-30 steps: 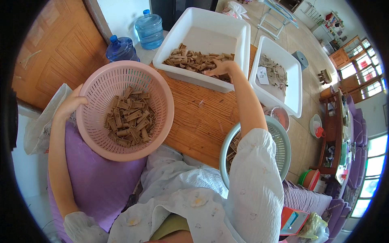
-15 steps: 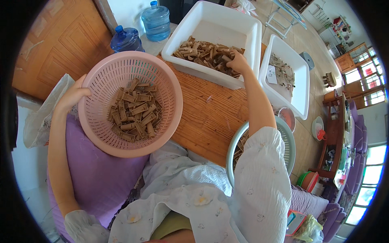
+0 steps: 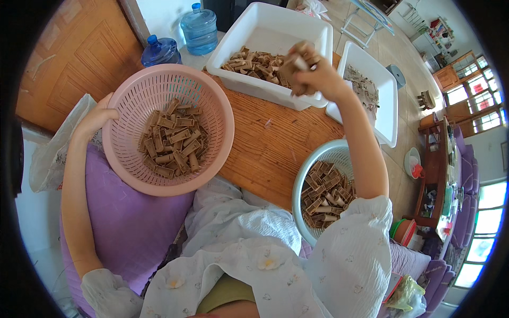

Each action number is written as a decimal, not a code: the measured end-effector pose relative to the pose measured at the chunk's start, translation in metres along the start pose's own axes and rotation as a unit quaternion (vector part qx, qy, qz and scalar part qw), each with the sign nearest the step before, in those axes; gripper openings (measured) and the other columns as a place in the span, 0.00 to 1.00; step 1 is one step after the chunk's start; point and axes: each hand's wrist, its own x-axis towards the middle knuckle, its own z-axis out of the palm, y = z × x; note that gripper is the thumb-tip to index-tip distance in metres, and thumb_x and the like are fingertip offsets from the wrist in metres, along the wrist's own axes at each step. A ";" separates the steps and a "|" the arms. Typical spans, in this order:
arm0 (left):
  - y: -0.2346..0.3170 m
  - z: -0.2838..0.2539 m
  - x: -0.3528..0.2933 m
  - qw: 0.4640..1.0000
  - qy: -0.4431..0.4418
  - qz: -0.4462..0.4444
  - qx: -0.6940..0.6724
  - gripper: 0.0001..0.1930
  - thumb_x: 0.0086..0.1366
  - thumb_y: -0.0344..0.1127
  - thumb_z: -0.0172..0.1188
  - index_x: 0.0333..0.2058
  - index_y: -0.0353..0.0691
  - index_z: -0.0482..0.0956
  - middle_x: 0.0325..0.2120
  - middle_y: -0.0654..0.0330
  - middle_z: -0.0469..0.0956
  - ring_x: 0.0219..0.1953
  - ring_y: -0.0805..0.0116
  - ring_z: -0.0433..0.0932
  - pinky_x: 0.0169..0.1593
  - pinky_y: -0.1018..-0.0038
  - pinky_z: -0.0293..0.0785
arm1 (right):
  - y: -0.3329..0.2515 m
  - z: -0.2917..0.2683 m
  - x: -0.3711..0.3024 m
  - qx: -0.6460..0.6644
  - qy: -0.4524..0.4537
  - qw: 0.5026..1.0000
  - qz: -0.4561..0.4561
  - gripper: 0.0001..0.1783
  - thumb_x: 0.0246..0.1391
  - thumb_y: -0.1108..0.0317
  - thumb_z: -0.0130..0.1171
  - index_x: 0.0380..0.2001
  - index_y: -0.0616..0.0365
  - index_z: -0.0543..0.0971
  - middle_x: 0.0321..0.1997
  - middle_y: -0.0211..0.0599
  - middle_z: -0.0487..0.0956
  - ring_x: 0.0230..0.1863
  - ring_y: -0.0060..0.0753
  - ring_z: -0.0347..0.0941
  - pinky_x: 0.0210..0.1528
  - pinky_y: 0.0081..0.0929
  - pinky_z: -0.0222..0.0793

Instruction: The person sorts small plastic components by hand, transferring them between trays and plastic colanders, and displays samples to the camera.

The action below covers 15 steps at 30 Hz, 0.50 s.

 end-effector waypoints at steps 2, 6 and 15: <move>0.000 -0.001 0.002 1.000 -0.002 -0.006 0.023 0.26 0.42 0.25 0.48 0.46 0.33 0.65 0.40 0.58 0.71 0.44 0.70 0.67 0.50 0.80 0.59 | 0.009 0.024 -0.017 -0.066 -0.150 0.986 0.011 0.28 0.36 0.76 0.56 0.46 0.54 0.65 0.45 0.36 0.69 0.41 0.24 0.70 0.26 0.20 0.71; -0.001 -0.001 -0.003 1.000 0.007 -0.005 0.011 0.25 0.43 0.26 0.48 0.45 0.33 0.65 0.39 0.58 0.71 0.44 0.70 0.68 0.50 0.79 0.59 | 0.024 0.076 -0.034 -0.093 -0.323 0.929 0.153 0.29 0.32 0.74 0.59 0.44 0.56 0.67 0.40 0.40 0.69 0.40 0.34 0.68 0.38 0.30 0.68; -0.005 -0.002 0.004 1.000 -0.003 0.006 -0.021 0.25 0.44 0.26 0.48 0.47 0.34 0.65 0.40 0.59 0.70 0.44 0.71 0.68 0.51 0.79 0.59 | 0.100 0.070 -0.028 -0.403 -0.189 0.890 0.097 0.51 0.35 0.52 0.65 0.59 0.56 0.49 0.57 0.61 0.53 0.56 0.54 0.56 0.54 0.36 0.57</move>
